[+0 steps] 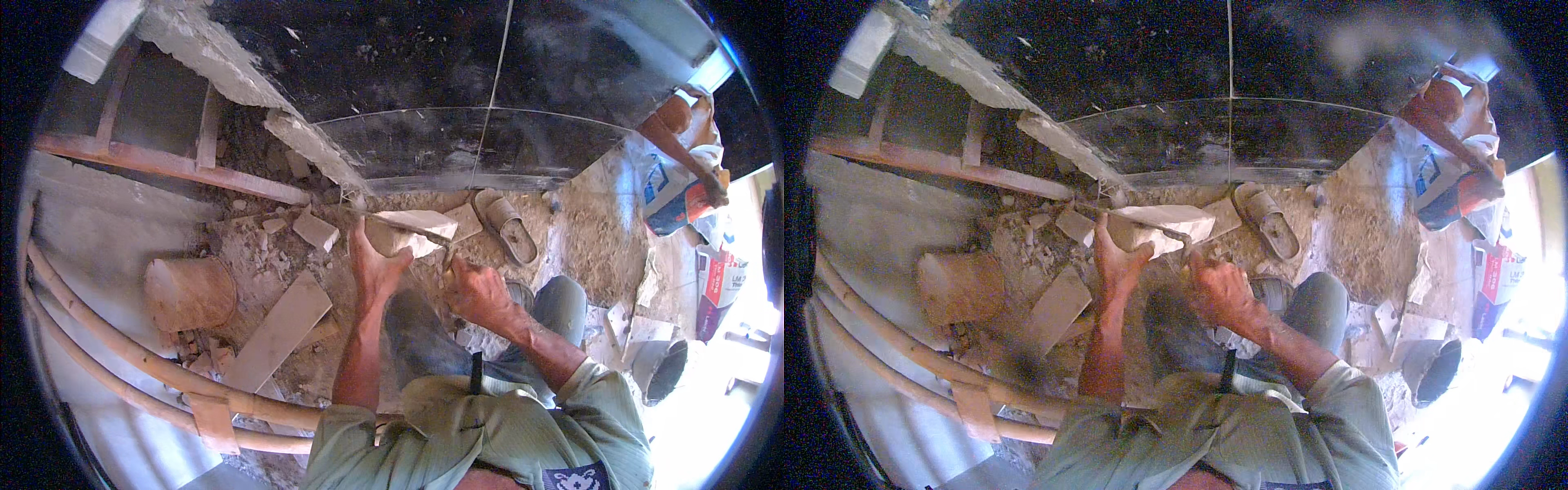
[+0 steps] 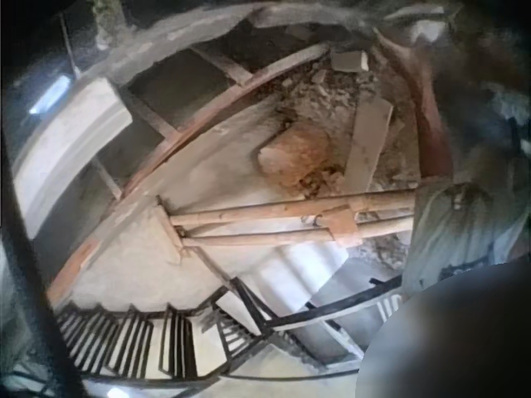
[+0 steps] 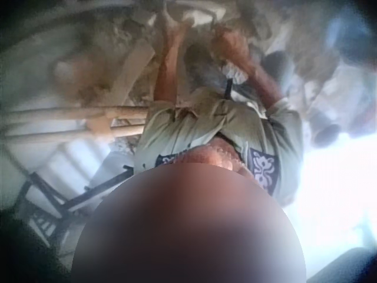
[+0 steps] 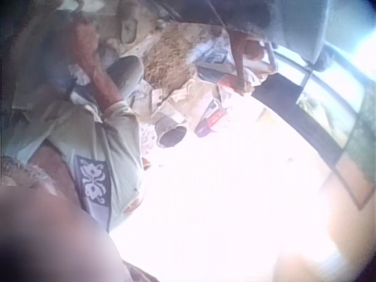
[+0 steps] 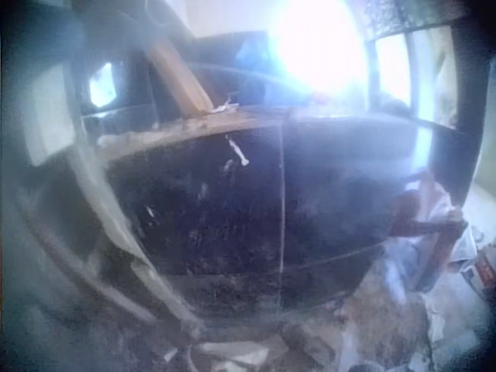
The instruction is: The person positions a concrete block against a tiled structure and uses a hammer to break off pieces, then applies mortar to the side of the block with a trowel.
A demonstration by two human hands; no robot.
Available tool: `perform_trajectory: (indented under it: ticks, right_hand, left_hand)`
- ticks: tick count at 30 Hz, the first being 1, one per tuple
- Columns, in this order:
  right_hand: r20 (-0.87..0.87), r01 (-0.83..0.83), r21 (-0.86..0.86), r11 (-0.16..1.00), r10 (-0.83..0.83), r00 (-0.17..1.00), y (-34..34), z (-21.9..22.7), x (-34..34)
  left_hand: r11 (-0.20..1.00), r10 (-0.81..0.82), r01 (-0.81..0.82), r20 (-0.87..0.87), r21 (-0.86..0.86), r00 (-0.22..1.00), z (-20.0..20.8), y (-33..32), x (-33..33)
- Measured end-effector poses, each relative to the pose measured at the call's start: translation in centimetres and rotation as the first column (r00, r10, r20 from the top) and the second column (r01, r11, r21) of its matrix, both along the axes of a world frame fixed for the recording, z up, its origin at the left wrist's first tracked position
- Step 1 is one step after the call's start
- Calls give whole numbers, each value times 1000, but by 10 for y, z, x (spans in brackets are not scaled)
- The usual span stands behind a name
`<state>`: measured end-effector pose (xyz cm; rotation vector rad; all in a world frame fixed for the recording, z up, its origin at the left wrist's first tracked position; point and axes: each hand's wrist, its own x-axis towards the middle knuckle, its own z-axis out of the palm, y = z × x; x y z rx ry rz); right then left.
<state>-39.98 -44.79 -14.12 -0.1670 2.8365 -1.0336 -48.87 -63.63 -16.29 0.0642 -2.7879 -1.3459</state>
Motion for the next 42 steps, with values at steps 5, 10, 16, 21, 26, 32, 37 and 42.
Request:
perform_trajectory:
  ticks: [5, 10, 16, 21, 26, 32, 37, 42]
  right_hand:
    - [10, 50, -25, 998, -50, 999, -3, 15, 3]
    - [-33, 40, -40, 998, -42, 999, 1, 15, -1]
    - [-173, -6, -108, 994, -12, 985, 13, 12, -8]
    - [-34, 10, -95, 995, -14, 999, 7, 9, -8]
    - [-33, -39, -105, 994, 36, 999, 7, -6, -9]
    - [49, 64, 125, 990, -71, 996, 48, -120, 13]
    - [148, 0, 140, 990, -21, 989, 18, -48, 9]
    - [0, 83, 131, 988, -84, 997, 30, -114, 21]
  left_hand:
    - [1000, -9, 9, -18, 23, 1000, -2, 2, -11]
    - [1000, 21, -21, 6, -14, 1000, -4, 3, -14]
    - [999, 11, -13, -45, -42, 999, 0, 0, -11]
    - [1000, 3, -2, 22, -22, 1000, -2, -1, -11]
    - [999, 37, -38, 39, 20, 999, 4, -3, -10]
    - [996, -81, 81, -13, 44, 997, 6, -6, 0]
    - [997, -60, 60, -8, 54, 998, -7, -5, -4]
    - [996, -58, 55, 43, 76, 997, 7, -1, 5]
